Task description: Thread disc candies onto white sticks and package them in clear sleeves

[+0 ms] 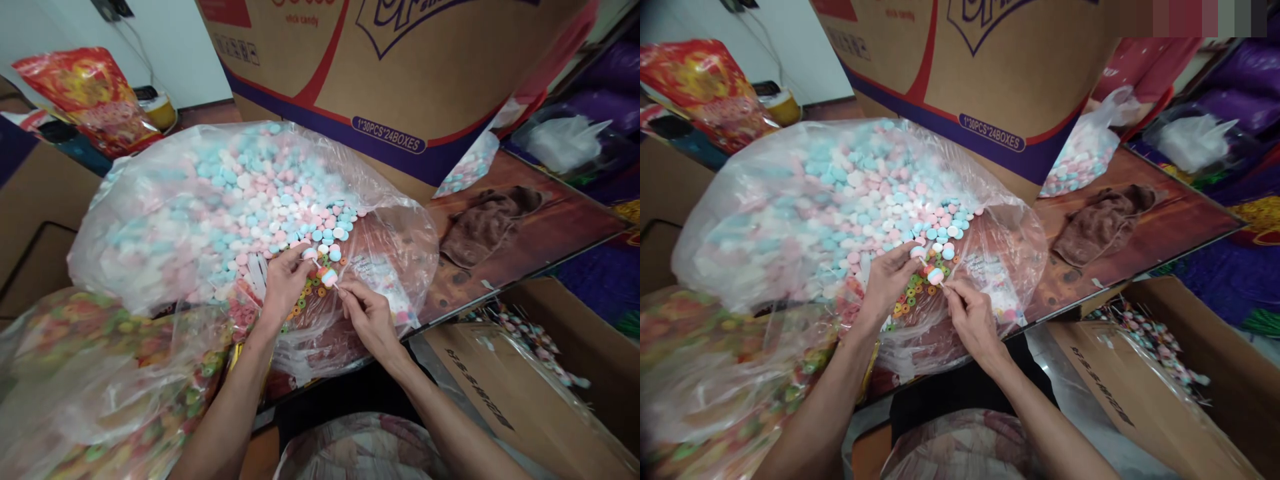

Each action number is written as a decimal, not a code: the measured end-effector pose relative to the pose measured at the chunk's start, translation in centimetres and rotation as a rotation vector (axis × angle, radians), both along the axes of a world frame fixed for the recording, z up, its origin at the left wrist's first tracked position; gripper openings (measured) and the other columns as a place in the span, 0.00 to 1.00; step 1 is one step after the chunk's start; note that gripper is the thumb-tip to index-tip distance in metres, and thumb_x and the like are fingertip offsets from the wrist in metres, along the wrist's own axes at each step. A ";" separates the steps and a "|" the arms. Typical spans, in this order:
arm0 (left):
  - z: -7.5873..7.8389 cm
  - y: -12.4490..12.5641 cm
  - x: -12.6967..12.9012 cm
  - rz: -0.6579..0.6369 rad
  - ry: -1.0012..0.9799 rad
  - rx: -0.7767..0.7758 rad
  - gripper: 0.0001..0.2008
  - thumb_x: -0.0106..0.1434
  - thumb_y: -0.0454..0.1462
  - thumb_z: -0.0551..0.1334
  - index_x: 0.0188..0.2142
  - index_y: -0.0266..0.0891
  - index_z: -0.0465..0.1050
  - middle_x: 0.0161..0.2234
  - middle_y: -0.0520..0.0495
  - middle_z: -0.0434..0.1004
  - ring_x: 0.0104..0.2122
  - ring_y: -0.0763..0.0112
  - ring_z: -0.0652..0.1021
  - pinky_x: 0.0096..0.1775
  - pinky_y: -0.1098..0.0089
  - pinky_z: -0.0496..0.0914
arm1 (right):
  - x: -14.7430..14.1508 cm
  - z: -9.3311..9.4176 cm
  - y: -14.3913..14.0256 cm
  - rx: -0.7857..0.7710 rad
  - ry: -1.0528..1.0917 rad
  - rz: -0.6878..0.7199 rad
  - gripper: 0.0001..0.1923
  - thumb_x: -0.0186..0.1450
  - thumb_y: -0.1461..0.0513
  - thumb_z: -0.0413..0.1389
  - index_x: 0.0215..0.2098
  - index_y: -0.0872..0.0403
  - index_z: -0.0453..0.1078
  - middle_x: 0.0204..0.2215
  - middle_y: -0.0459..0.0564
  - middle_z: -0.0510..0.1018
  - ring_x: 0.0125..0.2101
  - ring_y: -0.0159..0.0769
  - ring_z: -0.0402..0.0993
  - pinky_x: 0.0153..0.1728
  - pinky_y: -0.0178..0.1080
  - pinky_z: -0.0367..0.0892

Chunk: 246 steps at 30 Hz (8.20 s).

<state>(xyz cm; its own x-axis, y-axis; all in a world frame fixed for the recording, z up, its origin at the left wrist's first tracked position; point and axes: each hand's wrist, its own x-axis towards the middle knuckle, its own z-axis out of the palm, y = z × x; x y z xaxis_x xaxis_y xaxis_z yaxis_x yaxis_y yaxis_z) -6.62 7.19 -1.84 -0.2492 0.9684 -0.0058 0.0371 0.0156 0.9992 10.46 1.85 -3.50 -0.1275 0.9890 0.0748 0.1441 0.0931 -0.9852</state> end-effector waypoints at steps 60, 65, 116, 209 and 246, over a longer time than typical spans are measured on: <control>1.6 1.4 1.6 -0.162 1.106 0.005 0.09 0.64 0.34 0.61 0.38 0.43 0.81 0.38 0.43 0.78 0.40 0.57 0.78 0.39 0.64 0.68 | 1.7 0.4 1.1 -0.064 -0.122 -0.165 0.17 0.69 0.58 0.51 0.22 0.52 0.61 0.18 0.41 0.65 0.22 0.31 0.60 0.26 0.36 0.55; 1.6 1.7 2.5 -0.243 1.226 -0.076 0.06 0.63 0.35 0.63 0.37 0.43 0.79 0.38 0.42 0.76 0.41 0.55 0.77 0.36 0.64 0.66 | 1.5 0.2 1.0 -0.043 -0.128 -0.162 0.17 0.70 0.58 0.51 0.23 0.52 0.62 0.19 0.41 0.66 0.22 0.31 0.61 0.27 0.36 0.56; 0.3 -1.1 1.1 0.000 -0.224 0.023 0.16 0.49 0.39 0.73 0.38 0.38 0.81 0.38 0.46 0.84 0.37 0.66 0.81 0.44 0.66 0.74 | 1.0 1.3 -0.3 -0.002 -0.219 -0.044 0.13 0.69 0.58 0.52 0.31 0.54 0.73 0.21 0.43 0.66 0.24 0.31 0.61 0.28 0.35 0.56; -1.2 -3.1 3.4 -0.200 0.420 0.052 0.14 0.64 0.34 0.60 0.49 0.40 0.74 0.43 0.44 0.79 0.42 0.63 0.79 0.47 0.62 0.72 | 4.8 1.2 -2.5 0.135 -0.283 -0.169 0.10 0.71 0.62 0.52 0.32 0.54 0.72 0.21 0.40 0.65 0.22 0.28 0.60 0.27 0.33 0.57; -0.6 -3.9 2.4 -0.150 0.567 0.177 0.15 0.68 0.35 0.57 0.52 0.42 0.76 0.45 0.45 0.80 0.46 0.64 0.79 0.50 0.65 0.72 | 1.6 0.7 -2.4 -0.043 -0.291 -0.088 0.15 0.71 0.58 0.50 0.25 0.52 0.64 0.18 0.41 0.62 0.22 0.30 0.58 0.23 0.33 0.53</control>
